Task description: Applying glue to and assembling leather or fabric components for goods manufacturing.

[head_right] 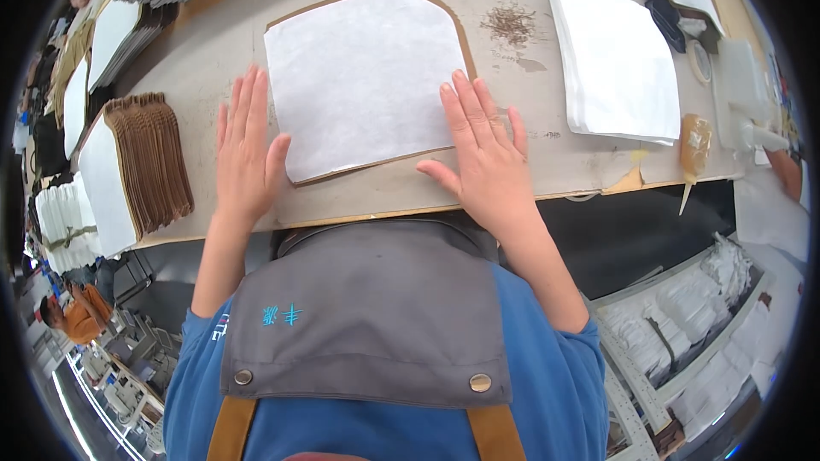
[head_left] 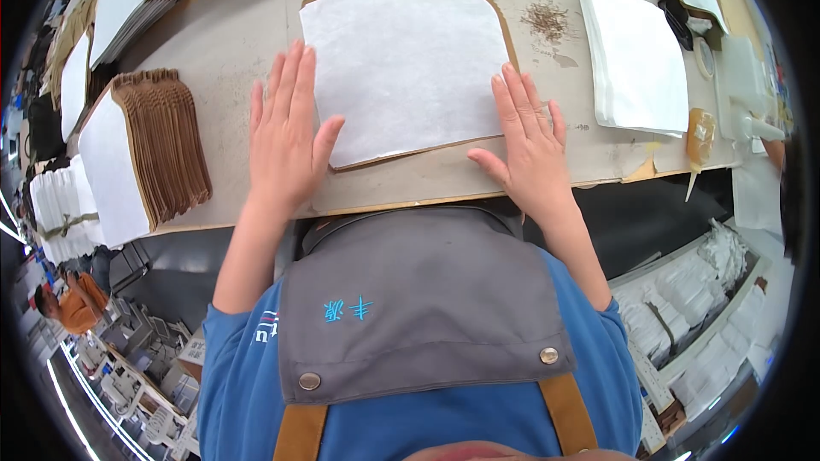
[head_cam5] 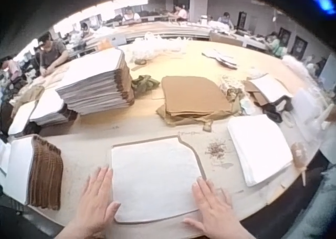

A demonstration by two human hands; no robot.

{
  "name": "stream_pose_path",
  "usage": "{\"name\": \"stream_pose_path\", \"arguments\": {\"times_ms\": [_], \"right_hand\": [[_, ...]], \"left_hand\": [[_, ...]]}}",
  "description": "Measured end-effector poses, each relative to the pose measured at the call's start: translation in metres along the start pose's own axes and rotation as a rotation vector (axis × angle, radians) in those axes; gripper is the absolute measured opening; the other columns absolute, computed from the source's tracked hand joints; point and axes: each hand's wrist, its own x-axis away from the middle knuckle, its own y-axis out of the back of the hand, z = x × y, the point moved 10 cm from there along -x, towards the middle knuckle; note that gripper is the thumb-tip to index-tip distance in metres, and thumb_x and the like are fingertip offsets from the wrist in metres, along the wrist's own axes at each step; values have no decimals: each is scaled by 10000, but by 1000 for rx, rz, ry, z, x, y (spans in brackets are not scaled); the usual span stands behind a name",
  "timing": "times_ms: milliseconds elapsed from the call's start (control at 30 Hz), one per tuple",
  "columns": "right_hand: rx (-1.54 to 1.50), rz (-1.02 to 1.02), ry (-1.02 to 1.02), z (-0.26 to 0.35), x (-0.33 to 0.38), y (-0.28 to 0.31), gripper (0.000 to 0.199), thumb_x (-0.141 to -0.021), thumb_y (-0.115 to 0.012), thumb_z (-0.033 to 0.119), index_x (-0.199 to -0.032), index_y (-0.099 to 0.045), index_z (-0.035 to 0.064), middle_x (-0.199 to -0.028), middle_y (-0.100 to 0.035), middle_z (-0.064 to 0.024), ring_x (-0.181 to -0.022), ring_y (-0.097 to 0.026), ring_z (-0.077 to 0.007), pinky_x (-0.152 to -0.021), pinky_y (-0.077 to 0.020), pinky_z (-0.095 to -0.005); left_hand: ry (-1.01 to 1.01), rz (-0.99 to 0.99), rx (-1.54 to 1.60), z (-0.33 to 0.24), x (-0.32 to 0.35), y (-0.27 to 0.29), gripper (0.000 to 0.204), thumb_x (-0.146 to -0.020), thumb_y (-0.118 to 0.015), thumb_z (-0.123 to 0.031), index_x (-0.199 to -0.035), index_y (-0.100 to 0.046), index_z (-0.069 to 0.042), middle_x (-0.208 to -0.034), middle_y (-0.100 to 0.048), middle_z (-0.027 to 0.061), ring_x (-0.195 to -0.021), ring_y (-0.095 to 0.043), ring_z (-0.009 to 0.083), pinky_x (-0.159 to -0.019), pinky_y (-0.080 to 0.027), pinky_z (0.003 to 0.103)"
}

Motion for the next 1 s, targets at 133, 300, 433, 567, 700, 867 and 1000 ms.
{"name": "stream_pose_path", "arguments": {"times_ms": [133, 300, 433, 567, 700, 867, 1000], "right_hand": [[-9, -7, 18, 2, 1, 3, 891, -918, -600, 634, -1631, -296, 195, -1702, -259, -11, -1565, -246, -226, -1239, -182, -530], [82, 122, 97, 6, 6, -11, 864, -924, -564, 657, -1627, -314, 221, -1701, -266, -15, -1566, -242, -231, -1243, -173, -521], [147, 141, 103, 4, 6, -14, 897, -922, -535, 686, -1628, -308, 181, -1701, -270, -20, -1571, -229, -228, -1249, -152, -513], [17, 105, 74, 2, 5, -12, 929, -908, -577, 676, -1620, -319, 138, -1698, -274, -54, -1569, -240, -241, -1246, -149, -493], [-53, -158, 74, 4, 9, 16, 895, -878, -687, 585, -1592, -374, 147, -1674, -320, -101, -1549, -289, -263, -1230, -159, -466], [-2, -248, 180, 33, 3, 24, 733, -849, -784, 418, -1504, -528, 214, -1617, -429, -58, -1491, -395, -228, -1197, -195, -442], [-14, -195, 340, 74, -3, 14, 649, -831, -801, 342, -1438, -594, 242, -1568, -493, -10, -1444, -451, -173, -1177, -229, -435]], "left_hand": [[-167, 152, -35, -25, -19, -10, 807, -978, -565, -454, -1640, -251, -115, -1708, -240, 85, -1577, -216, 270, -1270, -147, 526], [-352, 359, 129, -83, 29, -49, 861, -940, -622, -507, -1630, -279, -124, -1702, -256, 68, -1569, -237, 257, -1271, -154, 512], [-153, 307, 97, -68, 47, -50, 862, -954, -610, -552, -1626, -285, -120, -1688, -285, 74, -1560, -256, 247, -1266, -165, 509], [44, 221, 57, -34, 67, -43, 914, -944, -634, -543, -1632, -249, -80, -1695, -255, 114, -1569, -226, 285, -1263, -146, 525], [227, 75, 16, 8, 91, -27, 917, -956, -647, -491, -1627, -224, -30, -1698, -225, 159, -1573, -200, 342, -1256, -142, 540], [151, -120, 128, 6, 104, -8, 678, -919, -735, -277, -1510, -469, -77, -1524, -491, 123, -1429, -449, 323, -1178, -302, 517], [123, -208, 163, 3, 98, 4, 619, -892, -758, -221, -1455, -531, -97, -1435, -558, 87, -1360, -510, 300, -1130, -355, 503]]}}
